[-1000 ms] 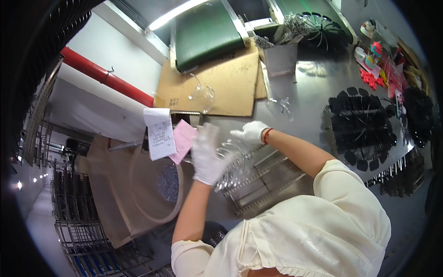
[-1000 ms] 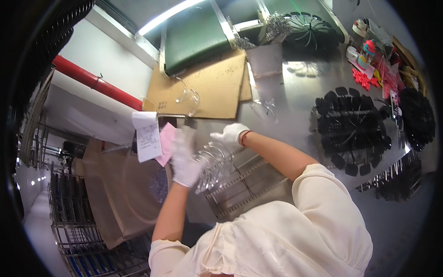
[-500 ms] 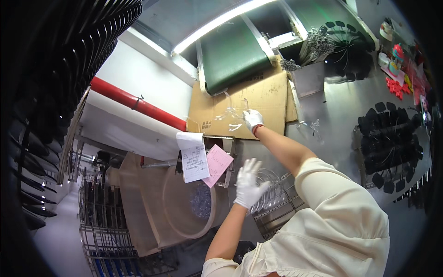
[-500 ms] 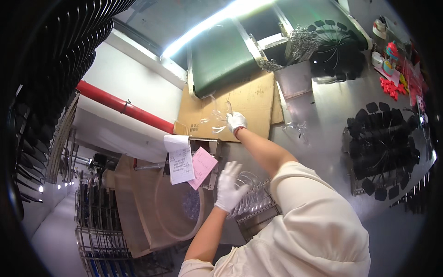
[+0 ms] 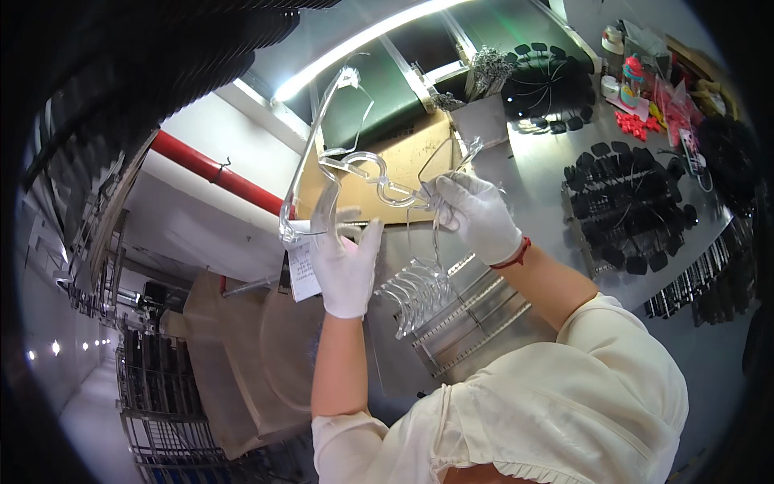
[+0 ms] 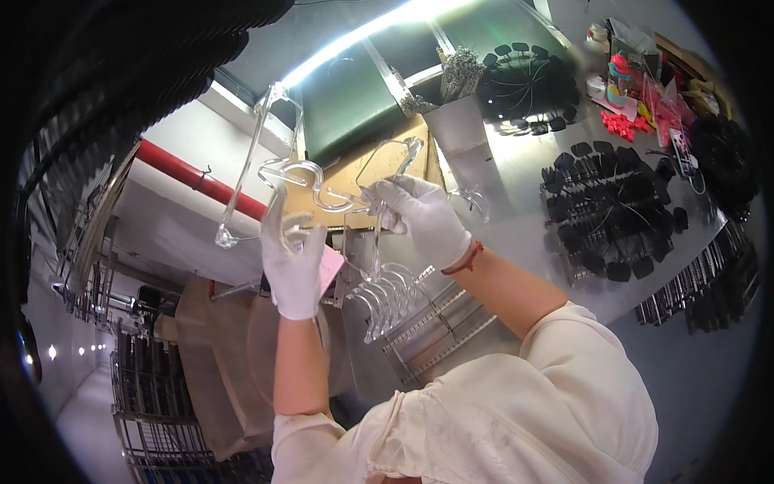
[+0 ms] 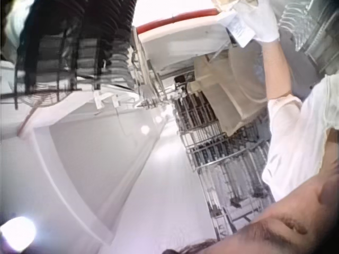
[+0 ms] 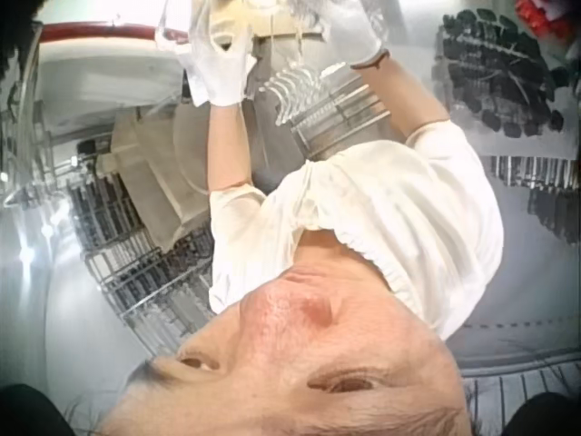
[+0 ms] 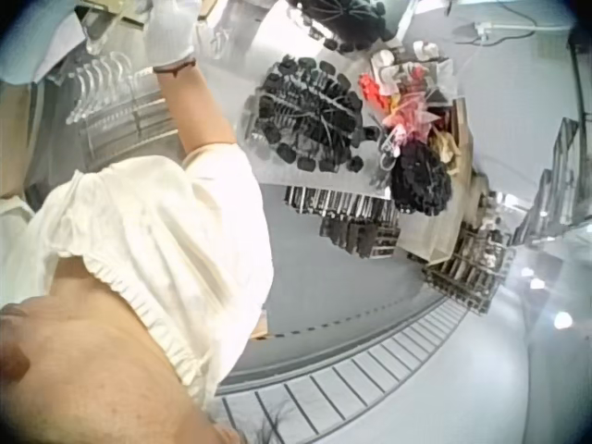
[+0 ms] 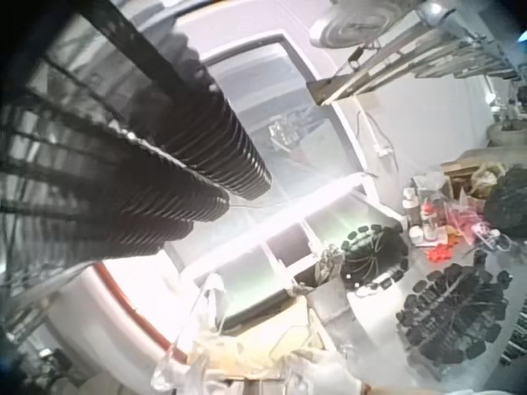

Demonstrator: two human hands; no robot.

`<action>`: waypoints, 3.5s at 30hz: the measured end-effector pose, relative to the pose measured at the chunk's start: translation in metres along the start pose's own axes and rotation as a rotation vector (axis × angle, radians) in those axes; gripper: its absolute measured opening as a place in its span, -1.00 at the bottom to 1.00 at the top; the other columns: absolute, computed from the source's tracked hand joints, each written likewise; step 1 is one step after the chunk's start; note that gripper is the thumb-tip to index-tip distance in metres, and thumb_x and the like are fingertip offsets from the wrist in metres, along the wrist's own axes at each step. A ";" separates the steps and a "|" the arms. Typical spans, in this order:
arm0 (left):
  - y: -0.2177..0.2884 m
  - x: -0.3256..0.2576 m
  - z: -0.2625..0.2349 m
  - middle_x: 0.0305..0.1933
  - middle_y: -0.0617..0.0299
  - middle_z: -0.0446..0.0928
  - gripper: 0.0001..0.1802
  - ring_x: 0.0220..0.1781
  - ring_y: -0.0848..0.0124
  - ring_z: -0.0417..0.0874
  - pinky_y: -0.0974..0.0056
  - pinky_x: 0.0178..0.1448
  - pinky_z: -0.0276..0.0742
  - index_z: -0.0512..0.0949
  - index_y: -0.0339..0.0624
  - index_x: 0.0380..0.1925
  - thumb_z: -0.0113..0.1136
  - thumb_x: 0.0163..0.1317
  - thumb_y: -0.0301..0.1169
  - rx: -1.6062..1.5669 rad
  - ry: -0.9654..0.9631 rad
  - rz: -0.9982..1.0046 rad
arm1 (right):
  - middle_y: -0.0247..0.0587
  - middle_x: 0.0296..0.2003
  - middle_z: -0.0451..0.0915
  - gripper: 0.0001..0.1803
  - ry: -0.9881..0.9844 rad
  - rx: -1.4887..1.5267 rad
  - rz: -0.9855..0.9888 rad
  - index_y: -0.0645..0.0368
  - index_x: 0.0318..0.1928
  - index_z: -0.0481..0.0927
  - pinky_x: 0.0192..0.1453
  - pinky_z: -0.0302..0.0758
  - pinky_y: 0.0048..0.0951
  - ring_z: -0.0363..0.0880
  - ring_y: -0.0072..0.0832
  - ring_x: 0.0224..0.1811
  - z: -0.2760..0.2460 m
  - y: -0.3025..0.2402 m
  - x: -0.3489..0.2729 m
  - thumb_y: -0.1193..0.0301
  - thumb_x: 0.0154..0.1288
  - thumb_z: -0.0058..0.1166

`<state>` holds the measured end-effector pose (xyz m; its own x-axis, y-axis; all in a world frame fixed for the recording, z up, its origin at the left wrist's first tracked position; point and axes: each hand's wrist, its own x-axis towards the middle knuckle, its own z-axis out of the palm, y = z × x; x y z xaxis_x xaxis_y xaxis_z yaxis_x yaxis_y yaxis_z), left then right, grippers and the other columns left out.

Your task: The person repeatedly picks up black plastic components and places them into slots on metal racks. They also handle clear plastic rings and place them into a container. The person works at a stainless steel table with various parts and tools visible.

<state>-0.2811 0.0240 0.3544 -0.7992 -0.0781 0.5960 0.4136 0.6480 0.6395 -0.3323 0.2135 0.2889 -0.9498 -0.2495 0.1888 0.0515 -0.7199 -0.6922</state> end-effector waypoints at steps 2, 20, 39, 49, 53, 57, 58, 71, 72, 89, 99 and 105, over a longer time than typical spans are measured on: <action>0.021 0.005 -0.006 0.18 0.07 0.55 -0.34 0.02 0.40 0.64 0.31 0.04 0.59 0.43 -0.27 0.35 0.38 0.21 -0.58 0.019 -0.011 0.140 | -0.36 -0.33 0.64 -0.73 -0.041 0.028 0.058 0.32 0.00 0.63 -0.33 0.41 -0.69 0.48 -0.75 -0.42 0.007 -0.015 -0.016 0.33 0.58 0.08; -0.083 -0.113 -0.026 -0.49 0.13 0.64 -0.74 -0.67 0.52 0.52 0.49 -0.63 0.31 0.58 -0.22 -0.27 0.22 0.49 -0.24 -0.496 0.036 -0.876 | -0.02 -0.19 0.72 -0.62 -0.267 -1.631 0.110 0.12 -0.15 0.71 0.05 0.59 -0.05 0.70 -0.03 -0.09 -0.117 0.069 -0.019 0.09 0.47 -0.01; -0.070 -0.133 0.007 -0.45 0.10 0.69 -0.65 -0.62 0.51 0.52 0.42 -0.51 0.41 0.64 -0.39 -0.17 0.11 0.54 -0.25 -0.550 -0.293 -0.814 | -0.18 -0.38 0.77 -0.32 -0.520 -0.630 0.558 0.26 -0.15 0.75 -0.16 0.65 -0.28 0.77 -0.32 -0.28 -0.050 0.083 -0.009 -0.18 0.51 -0.04; -0.107 -0.076 -0.105 -0.45 0.29 0.45 -0.51 -0.60 0.55 0.32 0.47 -0.52 0.32 0.57 -0.23 0.01 -0.11 0.61 -0.01 -0.849 0.906 -0.640 | 0.04 -0.18 0.74 -0.49 -0.265 -1.529 0.326 0.17 -0.17 0.73 0.06 0.57 -0.09 0.68 0.02 -0.05 -0.142 0.107 0.004 0.01 0.56 -0.09; -0.138 -0.080 -0.102 -0.33 0.21 0.57 -0.48 -0.48 0.54 0.45 0.49 -0.45 0.33 0.54 -0.23 0.09 -0.09 0.61 0.02 -0.815 0.528 -0.651 | 0.05 -0.07 0.73 -0.44 -0.392 -1.721 0.458 0.13 -0.06 0.75 0.17 0.56 -0.06 0.68 0.01 0.07 -0.122 0.123 0.006 -0.03 0.53 -0.17; -0.130 -0.063 -0.035 -0.06 0.09 0.64 -0.53 -0.20 0.43 0.63 0.37 -0.12 0.47 0.53 -0.21 0.19 -0.03 0.58 -0.06 -0.430 0.377 -0.700 | 0.09 -0.01 0.73 -0.31 -0.366 -1.783 0.527 0.14 0.01 0.76 0.20 0.58 -0.09 0.69 0.01 0.10 -0.098 0.130 0.018 -0.17 0.49 -0.23; -0.132 -0.060 -0.019 0.07 0.09 0.62 -0.51 0.08 0.35 0.63 0.27 0.15 0.47 0.51 -0.21 0.23 0.02 0.54 -0.07 -0.329 0.249 -0.644 | 0.09 -0.02 0.73 -0.26 -0.328 -1.801 0.542 0.13 0.00 0.77 0.19 0.58 -0.09 0.70 0.01 0.09 -0.091 0.126 0.020 -0.23 0.49 -0.25; -0.191 -0.093 0.117 0.67 0.07 0.08 -0.09 0.70 0.05 0.00 -0.34 0.61 -0.07 0.16 -0.07 0.56 0.18 0.31 0.08 0.479 -0.973 -0.023 | 0.02 -0.23 0.71 -0.70 0.634 -2.137 0.058 0.13 -0.25 0.70 -0.13 0.68 -0.03 0.74 -0.08 -0.11 -0.212 -0.099 -0.140 0.19 0.37 0.04; -0.192 -0.095 0.122 0.66 0.09 0.09 -0.12 0.70 0.06 0.01 -0.33 0.61 -0.05 0.16 -0.06 0.56 0.17 0.34 0.04 0.452 -0.948 -0.020 | 0.01 -0.24 0.71 -0.72 0.890 -2.044 0.081 0.14 -0.35 0.71 -0.15 0.68 0.00 0.76 -0.09 -0.16 -0.234 -0.111 -0.148 0.23 0.35 0.07; 0.097 -0.218 0.376 -0.14 -0.01 0.67 -0.54 -0.06 0.04 0.71 0.03 0.06 0.63 0.63 -0.19 -0.09 0.34 0.22 -0.04 0.210 -0.634 0.360 | 0.01 -0.27 0.67 -0.80 0.285 -2.069 -0.096 0.14 -0.16 0.58 -0.16 0.66 -0.03 0.73 -0.02 -0.32 -0.358 -0.238 -0.102 0.29 0.36 0.05; 0.097 -0.269 0.354 -0.56 0.16 0.61 -0.61 -0.53 0.19 0.67 0.11 -0.44 0.56 0.57 -0.05 -0.59 0.46 0.13 -0.04 0.266 -0.730 0.078 | 0.12 -0.06 0.69 -0.69 0.200 -2.109 0.077 0.18 0.04 0.62 0.00 0.67 -0.04 0.75 -0.03 -0.02 -0.469 -0.149 0.107 0.39 0.46 -0.15; 0.100 -0.282 0.353 -0.47 0.31 0.63 -0.79 -0.45 0.24 0.68 0.16 -0.35 0.58 0.67 0.10 -0.40 0.42 0.06 -0.11 0.331 -0.764 0.004 | 0.16 -0.16 0.74 -0.65 0.438 -1.820 0.235 0.24 -0.11 0.75 -0.06 0.69 0.00 0.77 0.04 -0.10 -0.527 -0.087 0.155 0.38 0.41 -0.12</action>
<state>-0.1682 0.3779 0.0788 -0.9233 0.3832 0.0282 0.3629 0.8457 0.3913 -0.6468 0.5782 0.0113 -0.9891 0.1440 0.0290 0.1076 0.8449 -0.5240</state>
